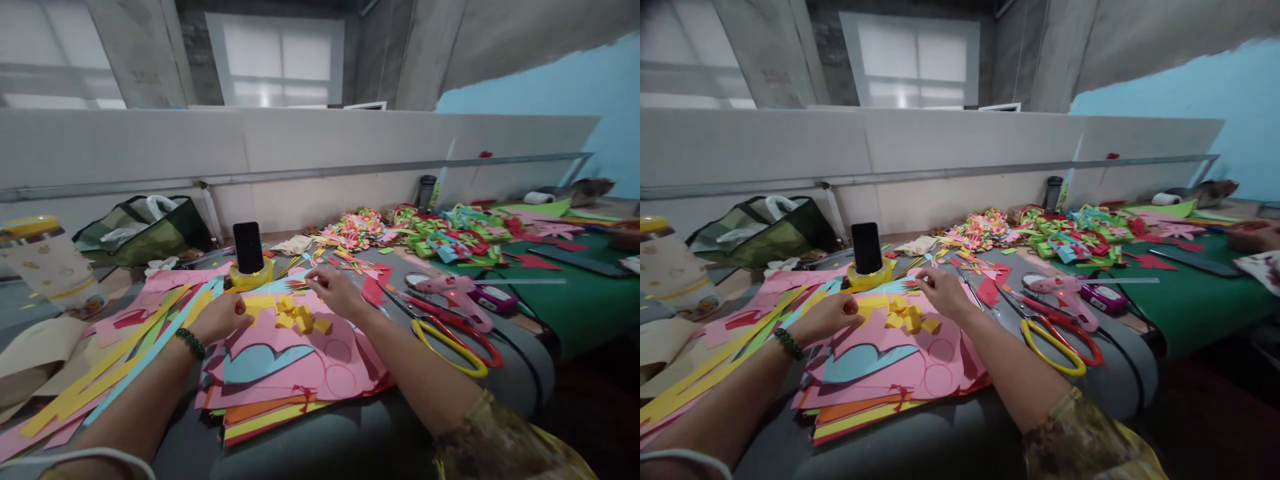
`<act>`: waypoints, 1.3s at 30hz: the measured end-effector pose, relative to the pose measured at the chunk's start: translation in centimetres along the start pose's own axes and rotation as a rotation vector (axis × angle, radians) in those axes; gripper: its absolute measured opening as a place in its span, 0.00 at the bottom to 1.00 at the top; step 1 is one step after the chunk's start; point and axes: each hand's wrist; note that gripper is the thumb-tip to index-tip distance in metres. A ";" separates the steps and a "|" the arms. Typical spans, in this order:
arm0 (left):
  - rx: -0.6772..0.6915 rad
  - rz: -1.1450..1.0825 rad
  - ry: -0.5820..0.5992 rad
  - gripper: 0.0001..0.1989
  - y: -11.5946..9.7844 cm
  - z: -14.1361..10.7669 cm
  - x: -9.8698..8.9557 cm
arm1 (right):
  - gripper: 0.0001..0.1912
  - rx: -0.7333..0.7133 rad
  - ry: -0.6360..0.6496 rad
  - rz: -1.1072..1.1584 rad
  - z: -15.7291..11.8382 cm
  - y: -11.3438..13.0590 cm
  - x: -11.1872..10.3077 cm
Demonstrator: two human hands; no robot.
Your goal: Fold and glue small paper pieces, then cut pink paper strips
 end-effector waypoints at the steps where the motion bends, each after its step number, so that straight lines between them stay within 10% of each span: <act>1: 0.000 0.002 0.011 0.08 -0.1 0.0 0.0 | 0.08 0.000 -0.001 0.006 0.0 0.0 0.1; 31: -0.056 -0.287 -0.018 0.09 -0.9 0.8 1.3 | 0.08 -0.043 -0.018 0.107 0.0 0.1 0.5; 39: 0.212 -0.525 0.085 0.10 -4.1 -1.1 -0.5 | 0.15 -0.138 0.149 0.235 -1.1 1.7 1.9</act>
Point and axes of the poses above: each hand's wrist, its own z-axis towards the middle knuckle, its own x-axis out of the palm, y = z × x, and after that the axes turned 12 degrees about z, right-handed
